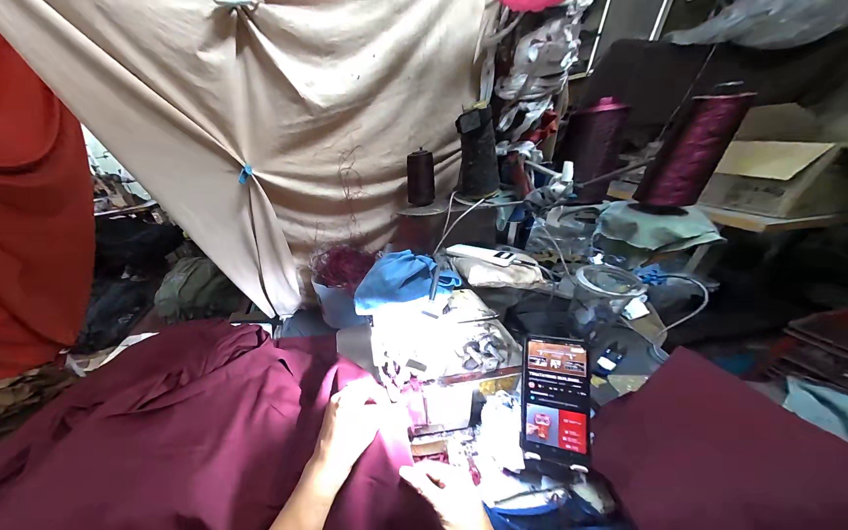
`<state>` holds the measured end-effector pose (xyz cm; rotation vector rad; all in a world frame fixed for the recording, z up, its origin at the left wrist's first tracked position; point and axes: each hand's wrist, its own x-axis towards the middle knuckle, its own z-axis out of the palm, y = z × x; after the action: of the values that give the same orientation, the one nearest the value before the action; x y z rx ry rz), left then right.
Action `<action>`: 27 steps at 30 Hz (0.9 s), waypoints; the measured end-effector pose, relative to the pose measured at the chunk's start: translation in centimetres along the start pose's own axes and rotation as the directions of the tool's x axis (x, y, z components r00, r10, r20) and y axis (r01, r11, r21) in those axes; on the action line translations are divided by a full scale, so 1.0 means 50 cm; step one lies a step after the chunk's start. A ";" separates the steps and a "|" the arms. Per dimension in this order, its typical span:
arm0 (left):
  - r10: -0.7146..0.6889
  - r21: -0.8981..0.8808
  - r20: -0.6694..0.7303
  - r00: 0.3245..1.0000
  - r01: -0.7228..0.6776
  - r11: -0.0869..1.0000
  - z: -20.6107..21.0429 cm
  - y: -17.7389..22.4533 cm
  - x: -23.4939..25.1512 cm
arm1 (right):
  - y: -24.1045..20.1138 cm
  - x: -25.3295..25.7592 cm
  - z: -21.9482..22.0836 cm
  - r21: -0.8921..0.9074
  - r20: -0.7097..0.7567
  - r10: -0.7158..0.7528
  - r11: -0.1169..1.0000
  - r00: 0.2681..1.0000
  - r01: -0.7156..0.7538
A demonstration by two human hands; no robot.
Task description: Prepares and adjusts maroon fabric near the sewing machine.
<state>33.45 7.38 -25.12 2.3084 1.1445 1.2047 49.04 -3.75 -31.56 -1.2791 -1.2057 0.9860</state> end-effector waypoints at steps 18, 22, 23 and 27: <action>-0.330 0.107 0.163 0.930 0.316 0.943 -0.008 -0.029 0.114 | -0.050 0.088 0.048 -0.103 -0.272 -0.035 0.995 0.962 0.007; -0.410 0.204 0.149 0.900 0.378 0.903 0.002 -0.031 0.146 | -0.040 0.111 0.066 0.123 -0.328 -0.030 0.990 0.944 0.074; -0.428 0.233 0.165 0.889 0.386 0.892 0.000 -0.029 0.154 | -0.044 0.109 0.065 0.156 -0.318 -0.016 0.985 0.948 0.070; -0.193 0.189 -0.029 0.981 0.195 0.962 -0.035 -0.054 0.084 | -0.033 0.060 0.032 -0.060 -0.283 -0.047 0.998 0.958 0.031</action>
<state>32.06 12.14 -23.30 2.2597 1.5109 1.0777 47.74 -0.71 -29.77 -1.3822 -1.0354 0.7148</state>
